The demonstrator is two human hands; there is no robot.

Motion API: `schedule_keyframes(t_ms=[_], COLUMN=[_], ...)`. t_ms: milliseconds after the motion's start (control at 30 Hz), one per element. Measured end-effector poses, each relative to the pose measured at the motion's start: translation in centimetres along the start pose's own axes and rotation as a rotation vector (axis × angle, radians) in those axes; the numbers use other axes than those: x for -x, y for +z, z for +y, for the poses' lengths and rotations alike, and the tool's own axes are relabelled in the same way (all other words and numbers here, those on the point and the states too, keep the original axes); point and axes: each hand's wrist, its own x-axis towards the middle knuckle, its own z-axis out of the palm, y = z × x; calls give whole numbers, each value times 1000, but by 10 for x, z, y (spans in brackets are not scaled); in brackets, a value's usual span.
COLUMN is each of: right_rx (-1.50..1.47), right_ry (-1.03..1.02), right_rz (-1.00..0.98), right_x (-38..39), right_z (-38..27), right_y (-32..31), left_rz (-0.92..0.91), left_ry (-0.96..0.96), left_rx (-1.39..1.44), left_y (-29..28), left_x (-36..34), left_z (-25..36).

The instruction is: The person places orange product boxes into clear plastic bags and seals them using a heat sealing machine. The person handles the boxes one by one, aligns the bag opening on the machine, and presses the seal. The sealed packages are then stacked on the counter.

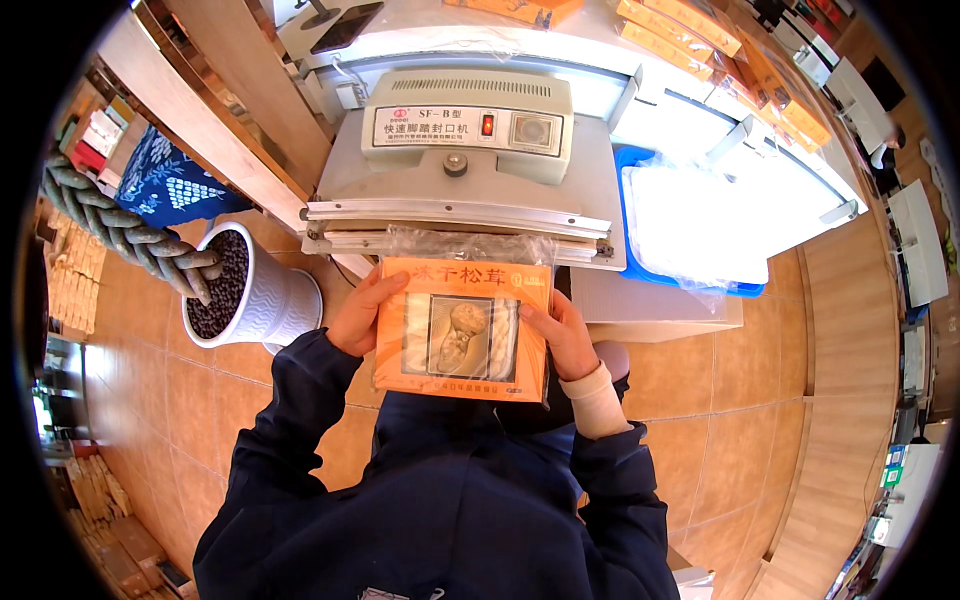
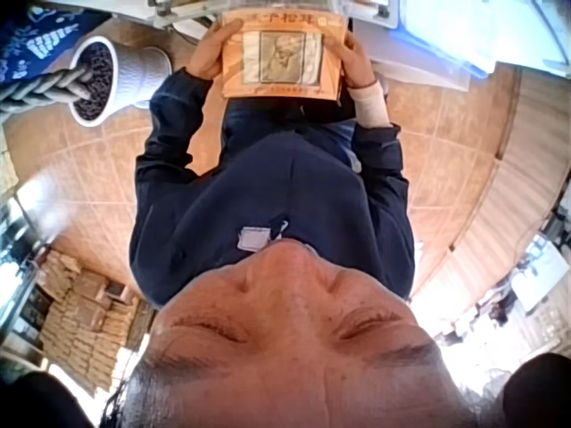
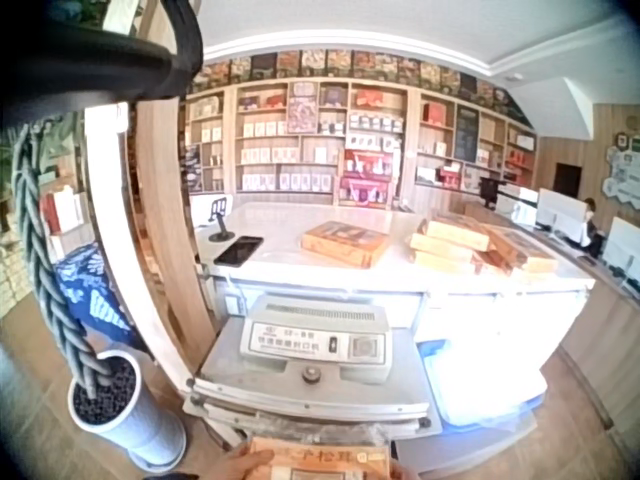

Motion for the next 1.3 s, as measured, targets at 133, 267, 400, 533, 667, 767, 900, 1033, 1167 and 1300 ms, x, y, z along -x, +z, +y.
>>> schedule_keyframes(t_ms=[133, 267, 400, 533, 667, 767, 900, 1033, 1167, 1300], right_rx=[18, 99, 81, 93, 144, 209, 172, 124, 30, -27], right_ry=[3, 50, 131, 101, -5, -53, -11, 76, 79, 77], right_rz=[-8, -102, -105, -76, -132, -139, -71, 5, 35, 44], right_x=[0, 19, 43, 58, 75, 82, 72, 62, 59, 51], right_z=[4, -10, -3, -13, -31, -41, -25, -8, 1, 3], right_y=[-6, -1, -11, -9, 1, 9, -3, -16, -19, -19], left_rz=[-18, -122, -125, -130, -323, -457, -170, 33, 77, 59], left_ry=[-33, -124, -59, 79, 109, 9, 68, -129, -130, -56], left_rx=[-27, 96, 69, 183, 355, 487, 374, 296, 160, 99], left_y=[-3, -16, -3, 8, -5, -8, 5, -8, -7, -11], left_x=[-2, -5, -5, -4, 5, 6, -9, -22, -27, -30], left_z=[1, 12, 15, 9, 2, 5, 7, -3, -7, -1])
